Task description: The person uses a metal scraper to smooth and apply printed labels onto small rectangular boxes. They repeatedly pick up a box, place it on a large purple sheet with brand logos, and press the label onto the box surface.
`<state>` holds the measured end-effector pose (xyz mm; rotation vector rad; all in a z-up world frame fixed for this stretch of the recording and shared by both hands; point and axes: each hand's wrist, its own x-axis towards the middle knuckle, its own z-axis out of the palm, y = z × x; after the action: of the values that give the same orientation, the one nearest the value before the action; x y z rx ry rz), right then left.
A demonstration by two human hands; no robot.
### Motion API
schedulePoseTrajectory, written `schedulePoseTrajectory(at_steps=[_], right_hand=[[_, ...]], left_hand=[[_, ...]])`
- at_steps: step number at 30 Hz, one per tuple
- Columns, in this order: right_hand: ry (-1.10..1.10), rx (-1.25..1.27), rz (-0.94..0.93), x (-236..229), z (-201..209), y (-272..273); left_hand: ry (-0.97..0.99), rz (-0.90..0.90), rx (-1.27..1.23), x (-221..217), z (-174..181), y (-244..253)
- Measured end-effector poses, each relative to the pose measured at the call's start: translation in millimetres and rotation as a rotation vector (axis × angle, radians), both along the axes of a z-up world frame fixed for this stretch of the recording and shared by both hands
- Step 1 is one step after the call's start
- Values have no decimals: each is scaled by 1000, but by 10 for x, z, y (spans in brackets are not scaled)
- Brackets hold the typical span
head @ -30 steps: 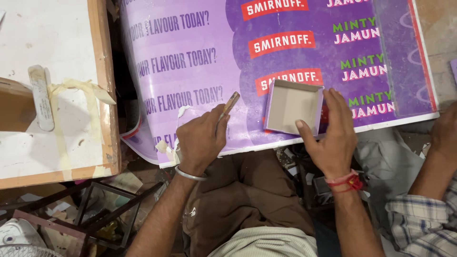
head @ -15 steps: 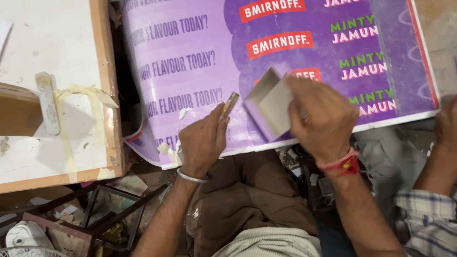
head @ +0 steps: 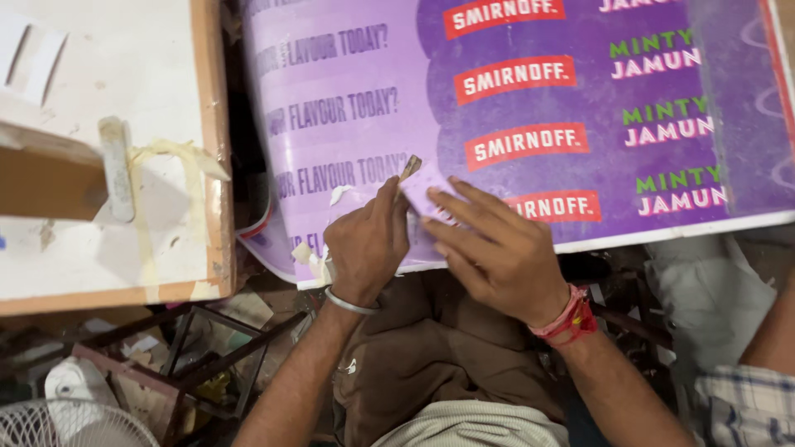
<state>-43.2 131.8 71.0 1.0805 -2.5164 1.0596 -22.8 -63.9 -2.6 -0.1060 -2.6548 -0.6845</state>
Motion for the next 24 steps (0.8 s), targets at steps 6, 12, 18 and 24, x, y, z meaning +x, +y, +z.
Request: schedulePoseTrajectory(at_steps=[6,12,18,24], right_hand=[[-31,-86,32,-90,-81,-16],[-108,-73,-91,-201,2,140],[178,-13,-133,-193,-28,470],[305,-5,-239,-238,-123,598]], left_hand=[[-11,190,181,57,-32,-80],[166,67,193,69,99,-66],[14,-134,42,36,146,-39],[-94,-123,128,17,116,-23]])
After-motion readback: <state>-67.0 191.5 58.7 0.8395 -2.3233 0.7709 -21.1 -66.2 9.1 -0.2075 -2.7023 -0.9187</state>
